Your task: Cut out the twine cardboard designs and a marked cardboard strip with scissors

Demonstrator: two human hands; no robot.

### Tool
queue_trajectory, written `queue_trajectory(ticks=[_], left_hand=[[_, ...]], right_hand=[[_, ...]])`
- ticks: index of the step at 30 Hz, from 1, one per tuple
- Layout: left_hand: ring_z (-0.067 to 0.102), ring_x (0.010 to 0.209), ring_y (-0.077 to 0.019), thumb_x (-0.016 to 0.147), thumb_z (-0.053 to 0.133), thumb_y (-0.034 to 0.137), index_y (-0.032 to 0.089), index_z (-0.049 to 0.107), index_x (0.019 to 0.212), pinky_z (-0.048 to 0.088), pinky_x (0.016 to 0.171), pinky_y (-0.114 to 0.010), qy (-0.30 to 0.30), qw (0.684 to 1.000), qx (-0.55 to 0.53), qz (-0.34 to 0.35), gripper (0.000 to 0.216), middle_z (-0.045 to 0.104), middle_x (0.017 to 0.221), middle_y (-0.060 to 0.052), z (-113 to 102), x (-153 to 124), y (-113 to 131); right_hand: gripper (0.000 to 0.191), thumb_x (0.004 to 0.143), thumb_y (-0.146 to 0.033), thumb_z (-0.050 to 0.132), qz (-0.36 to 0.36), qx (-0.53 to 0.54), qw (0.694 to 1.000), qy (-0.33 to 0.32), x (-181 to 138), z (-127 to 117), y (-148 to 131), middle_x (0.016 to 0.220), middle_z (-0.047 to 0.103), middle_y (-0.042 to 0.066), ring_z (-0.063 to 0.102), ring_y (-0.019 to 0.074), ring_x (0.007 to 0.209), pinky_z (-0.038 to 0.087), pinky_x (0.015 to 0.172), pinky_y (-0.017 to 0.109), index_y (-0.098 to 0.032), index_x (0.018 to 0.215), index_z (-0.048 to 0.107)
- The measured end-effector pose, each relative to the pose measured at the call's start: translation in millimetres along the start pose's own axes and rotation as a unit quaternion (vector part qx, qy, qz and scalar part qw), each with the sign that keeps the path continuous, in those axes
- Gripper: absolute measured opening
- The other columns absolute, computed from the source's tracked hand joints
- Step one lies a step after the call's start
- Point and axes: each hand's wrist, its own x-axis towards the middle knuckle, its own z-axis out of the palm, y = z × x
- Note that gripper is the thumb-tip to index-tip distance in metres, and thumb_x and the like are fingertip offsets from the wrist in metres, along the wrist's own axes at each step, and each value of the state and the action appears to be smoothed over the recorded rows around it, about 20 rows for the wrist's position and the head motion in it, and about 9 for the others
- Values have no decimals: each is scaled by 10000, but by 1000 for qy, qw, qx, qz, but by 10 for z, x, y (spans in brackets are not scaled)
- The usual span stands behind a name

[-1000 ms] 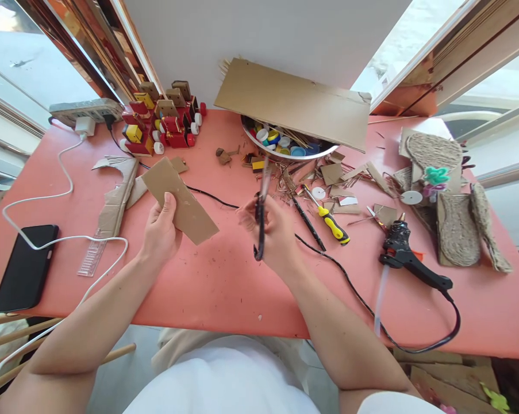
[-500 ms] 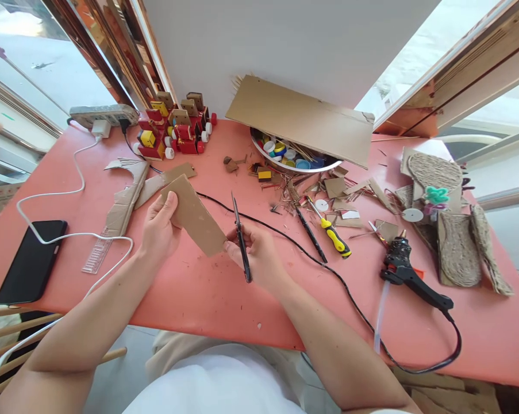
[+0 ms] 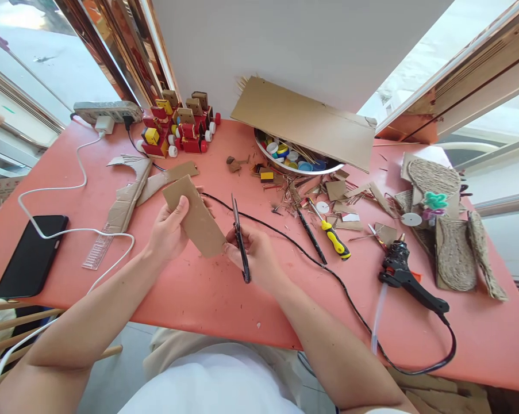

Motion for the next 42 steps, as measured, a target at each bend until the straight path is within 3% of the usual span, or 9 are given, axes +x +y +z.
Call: queue_trajectory(ticks=[7, 11, 14, 16, 18, 21, 24, 31, 42], left_hand=[[823, 939, -298, 723, 885, 738, 222, 749, 922, 689, 754, -378, 27, 1000, 3, 15, 569, 803, 845, -60, -32, 39, -28], [823, 827, -274, 678, 923, 697, 214, 704, 875, 694, 710, -369, 26, 999, 7, 27, 566, 787, 790, -32, -60, 43, 119], [787, 654, -233, 686, 944, 642, 211, 666, 906, 668, 599, -340, -22, 998, 63, 5, 558, 762, 719, -2, -113, -5, 337], [744, 545, -224, 685, 959, 618, 192, 661, 886, 630, 515, -330, -97, 987, 120, -44, 558, 754, 675, -12, -152, -43, 462], [737, 527, -231, 698, 954, 617, 169, 673, 839, 618, 497, -332, -151, 971, 162, -88, 547, 767, 679, -51, -181, -66, 532], [757, 571, -243, 724, 945, 597, 151, 725, 843, 622, 519, -328, -191, 954, 197, -122, 512, 783, 713, -81, -195, -66, 538], [759, 583, -234, 746, 936, 575, 149, 768, 877, 622, 533, -319, -221, 941, 218, -135, 477, 787, 726, -81, -182, -54, 508], [717, 544, -191, 742, 932, 615, 157, 766, 801, 599, 500, -278, -252, 933, 216, -138, 491, 760, 677, -64, -141, -56, 531], [702, 559, -180, 781, 912, 573, 158, 781, 810, 599, 527, -280, -286, 917, 232, -154, 437, 744, 701, -57, -140, -44, 547]], right_hand=[[270, 743, -447, 738, -4, 2, 1000, -4, -18, -13, -13, 613, 557, -40, 521, 141, 565, 476, 597, 303, -250, 709, 556], [480, 803, -683, 759, -24, -15, 999, -15, -8, -118, -6, 671, 603, -7, 596, 175, 614, 519, 645, 337, -244, 760, 567], [608, 816, -842, 662, -55, -69, 996, 6, -5, -228, 2, 745, 635, 24, 626, 211, 696, 523, 691, 365, -238, 840, 597], [549, 858, -781, 656, -60, -135, 989, -10, -16, -273, -17, 774, 642, 28, 608, 208, 723, 484, 685, 344, -234, 864, 608], [382, 905, -594, 682, -36, -195, 978, -60, -37, -275, -61, 769, 650, 18, 584, 187, 711, 432, 659, 307, -232, 824, 588], [277, 874, -346, 712, 0, -254, 962, -103, -68, -216, -144, 698, 619, -18, 535, 153, 660, 359, 622, 267, -236, 725, 507], [323, 846, -257, 744, 15, -303, 948, -94, -87, -156, -201, 648, 579, -42, 488, 133, 622, 331, 616, 250, -240, 685, 464], [305, 880, -273, 753, -25, -361, 928, -91, -96, -176, -211, 680, 633, -25, 481, 123, 583, 301, 582, 236, -242, 743, 482], [327, 937, -446, 785, -41, -427, 898, -96, -118, -157, -193, 627, 524, -54, 420, 135, 536, 268, 569, 255, -239, 806, 568]])
